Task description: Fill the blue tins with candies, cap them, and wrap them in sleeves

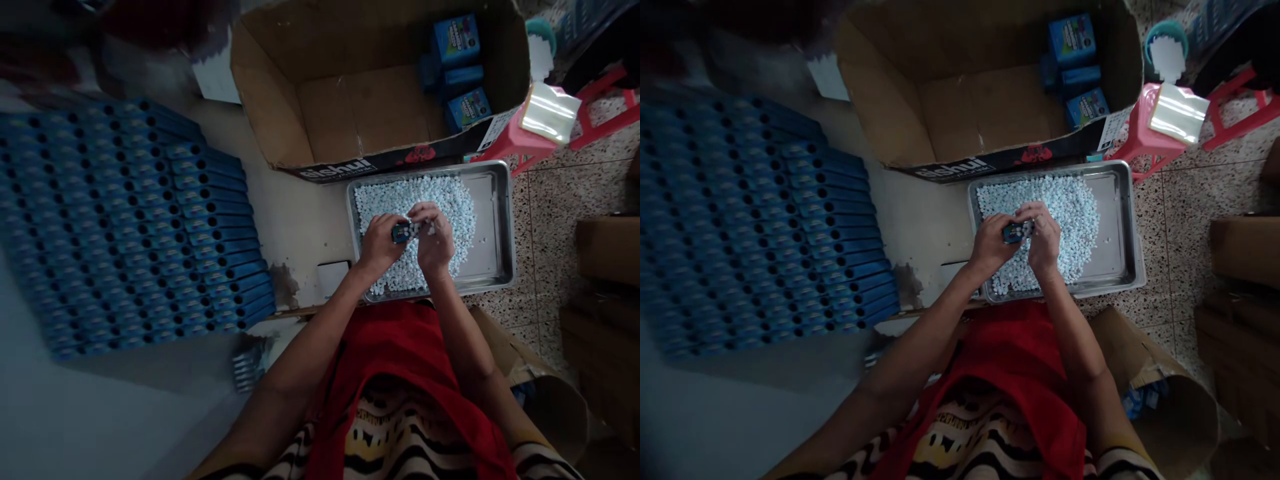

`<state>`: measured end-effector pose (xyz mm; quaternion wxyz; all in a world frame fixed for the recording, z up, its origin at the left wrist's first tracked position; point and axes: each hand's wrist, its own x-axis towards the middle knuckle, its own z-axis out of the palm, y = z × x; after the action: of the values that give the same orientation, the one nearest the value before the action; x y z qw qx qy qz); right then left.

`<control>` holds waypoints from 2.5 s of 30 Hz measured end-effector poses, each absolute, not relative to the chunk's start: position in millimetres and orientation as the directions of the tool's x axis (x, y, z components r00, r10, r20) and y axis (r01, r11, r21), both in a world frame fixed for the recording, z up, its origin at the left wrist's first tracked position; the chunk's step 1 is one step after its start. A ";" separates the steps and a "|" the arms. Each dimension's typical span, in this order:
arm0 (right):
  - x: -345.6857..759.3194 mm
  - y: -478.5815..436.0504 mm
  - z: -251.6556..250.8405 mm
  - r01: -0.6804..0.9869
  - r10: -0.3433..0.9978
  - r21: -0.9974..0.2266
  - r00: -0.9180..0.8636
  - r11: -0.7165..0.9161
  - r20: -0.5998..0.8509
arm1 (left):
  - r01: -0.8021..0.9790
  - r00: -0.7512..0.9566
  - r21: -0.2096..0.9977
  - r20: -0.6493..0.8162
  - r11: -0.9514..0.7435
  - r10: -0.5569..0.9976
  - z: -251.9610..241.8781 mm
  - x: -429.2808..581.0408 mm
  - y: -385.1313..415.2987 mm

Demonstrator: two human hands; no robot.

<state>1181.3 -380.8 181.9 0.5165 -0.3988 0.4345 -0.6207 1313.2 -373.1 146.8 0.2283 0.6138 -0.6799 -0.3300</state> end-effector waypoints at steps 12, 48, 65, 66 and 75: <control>1123.0 -294.4 71.7 -0.726 -0.950 -0.650 0.310 -0.226 -0.015 | -0.414 0.004 0.894 -0.187 -0.172 -0.982 116.2 1341.6 -391.4; 1107.1 -378.7 95.0 0.427 -0.761 -0.782 -0.271 0.454 -0.590 | -0.703 -0.105 0.711 -0.132 -0.020 -0.986 159.7 1314.1 -371.3; 1063.1 -339.2 95.7 -0.827 -0.968 -0.537 -0.031 0.165 -0.249 | -0.259 0.030 0.915 -0.312 -0.308 -0.950 131.2 1367.9 -348.6; 1063.7 -339.1 92.1 -0.840 -0.977 -0.524 -0.031 0.141 -0.213 | -0.226 0.036 0.916 -0.332 -0.331 -0.943 130.9 1374.6 -347.9; 1138.9 -374.2 53.8 -0.875 -0.994 -0.480 -0.011 0.061 -0.107 | -0.102 0.121 0.915 -0.378 -0.391 -0.918 121.7 1393.4 -339.1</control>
<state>1138.9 -374.2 53.8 0.2119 -0.6705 0.6969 -0.1407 1393.4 -339.1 121.7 0.3841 0.6428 -0.3964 -0.5312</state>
